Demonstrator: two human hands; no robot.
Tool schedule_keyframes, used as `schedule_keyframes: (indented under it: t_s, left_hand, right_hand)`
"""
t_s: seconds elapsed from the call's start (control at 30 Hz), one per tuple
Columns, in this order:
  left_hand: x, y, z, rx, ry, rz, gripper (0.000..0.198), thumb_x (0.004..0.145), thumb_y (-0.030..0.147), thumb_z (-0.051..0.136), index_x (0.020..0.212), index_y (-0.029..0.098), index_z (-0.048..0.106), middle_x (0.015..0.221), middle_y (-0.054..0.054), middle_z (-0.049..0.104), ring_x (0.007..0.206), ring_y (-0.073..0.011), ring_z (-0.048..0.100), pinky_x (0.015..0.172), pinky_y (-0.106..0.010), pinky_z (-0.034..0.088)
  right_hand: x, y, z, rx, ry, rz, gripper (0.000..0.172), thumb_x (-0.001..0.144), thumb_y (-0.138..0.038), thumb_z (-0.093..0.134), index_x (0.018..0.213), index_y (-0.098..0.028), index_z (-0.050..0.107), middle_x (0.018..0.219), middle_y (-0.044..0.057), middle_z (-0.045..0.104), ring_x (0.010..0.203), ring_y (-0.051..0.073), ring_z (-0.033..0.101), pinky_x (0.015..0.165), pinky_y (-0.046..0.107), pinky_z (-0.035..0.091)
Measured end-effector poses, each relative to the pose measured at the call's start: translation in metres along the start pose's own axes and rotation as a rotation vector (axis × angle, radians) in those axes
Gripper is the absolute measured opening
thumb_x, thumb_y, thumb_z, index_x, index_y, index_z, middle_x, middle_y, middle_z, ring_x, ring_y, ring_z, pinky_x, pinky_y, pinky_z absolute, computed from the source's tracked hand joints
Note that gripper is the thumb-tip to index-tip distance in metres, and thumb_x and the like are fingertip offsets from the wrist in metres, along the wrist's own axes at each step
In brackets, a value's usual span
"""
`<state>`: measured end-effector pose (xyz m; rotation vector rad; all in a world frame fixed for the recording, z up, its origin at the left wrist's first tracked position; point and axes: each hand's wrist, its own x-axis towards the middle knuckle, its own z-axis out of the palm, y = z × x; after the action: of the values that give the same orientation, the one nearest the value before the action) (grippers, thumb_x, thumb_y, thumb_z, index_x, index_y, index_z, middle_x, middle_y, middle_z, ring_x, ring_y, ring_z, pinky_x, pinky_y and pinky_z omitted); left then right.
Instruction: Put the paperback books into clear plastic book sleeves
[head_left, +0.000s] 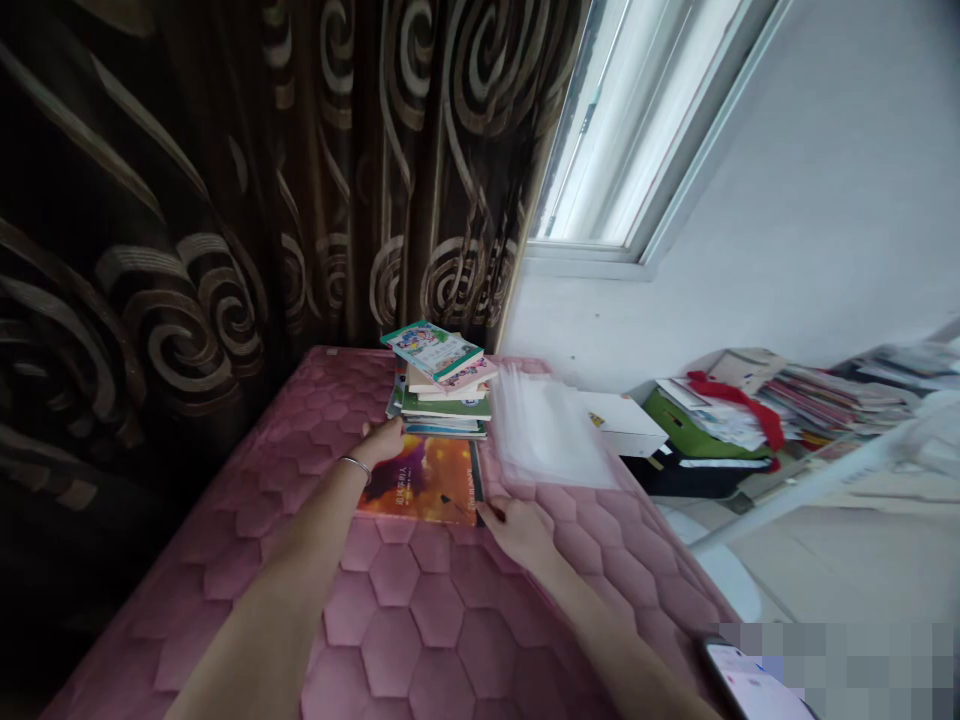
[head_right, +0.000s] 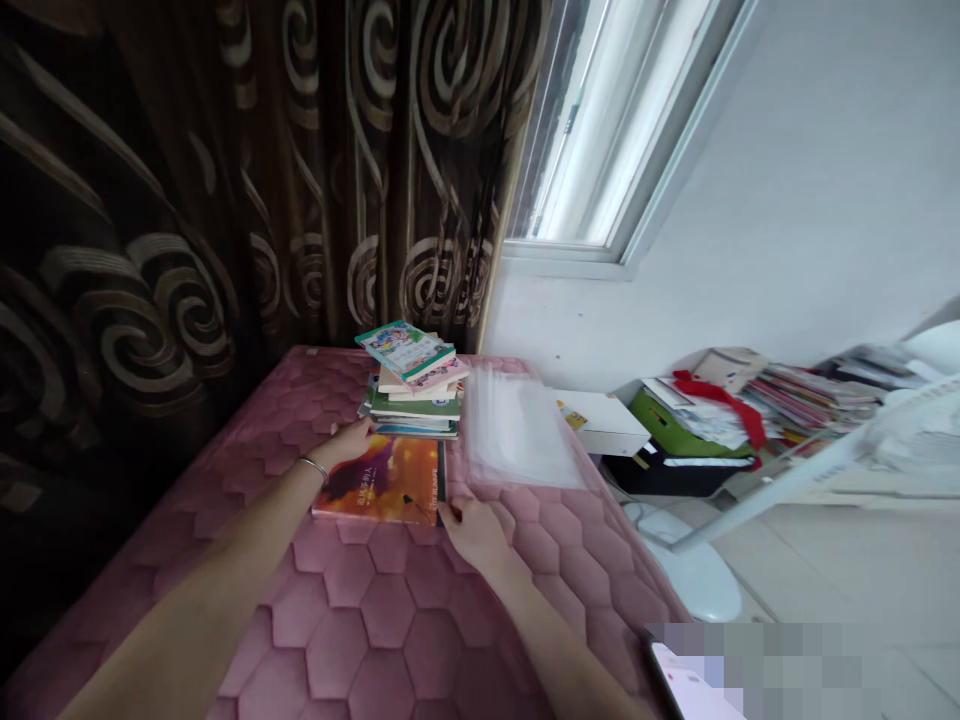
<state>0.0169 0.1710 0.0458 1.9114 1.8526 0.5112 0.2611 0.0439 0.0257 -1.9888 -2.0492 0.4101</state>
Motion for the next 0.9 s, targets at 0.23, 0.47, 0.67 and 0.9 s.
schedule_keyframes:
  t_s: [0.23,0.47,0.67,0.9]
  left_hand:
    - [-0.007,-0.002,-0.003,0.027,0.033,-0.031,0.015,0.077,0.022,0.062,0.091,0.023,0.065,0.106,-0.009,0.070,0.108,-0.0305,0.057,0.099,-0.048,0.034]
    - [-0.052,-0.016,-0.003,0.013,0.252,-0.212,0.037,0.076,0.021,0.063,0.112,0.016,0.056,0.129,-0.020,0.052,0.128,-0.0365,0.041,0.100,-0.048,0.035]
    - [-0.126,-0.040,0.008,-0.091,0.307,-0.223,0.026,0.081,0.015,0.058,0.107,0.016,0.054,0.107,-0.011,0.064,0.103,-0.0200,0.061,0.090,-0.030,0.045]
    - [-0.151,-0.037,0.014,-0.144,0.350,-0.177,0.022,0.084,0.010,0.051,0.102,0.019,0.059,0.099,-0.007,0.066,0.090,-0.0167,0.065,0.082,-0.028,0.049]
  right_hand:
    - [0.006,0.002,0.017,0.070,0.142,-0.036,0.029,0.091,-0.032,0.045,0.075,-0.020,0.065,0.081,0.008,0.074,0.077,0.020,0.068,0.063,0.026,0.040]
    - [0.006,0.005,0.025,0.156,0.192,-0.011,0.027,0.091,-0.036,0.046,0.078,-0.020,0.064,0.085,0.006,0.073,0.078,0.020,0.067,0.064,0.026,0.041]
    - [0.006,0.010,0.031,0.197,0.212,-0.035,0.033,0.090,-0.039,0.044,0.068,-0.021,0.062,0.073,0.004,0.072,0.067,0.018,0.066,0.059,0.025,0.039]
    - [0.004,0.007,0.033,0.176,0.262,-0.039,0.037,0.090,-0.041,0.044,0.062,-0.022,0.059,0.067,0.004,0.070,0.062,0.017,0.064,0.056,0.025,0.035]
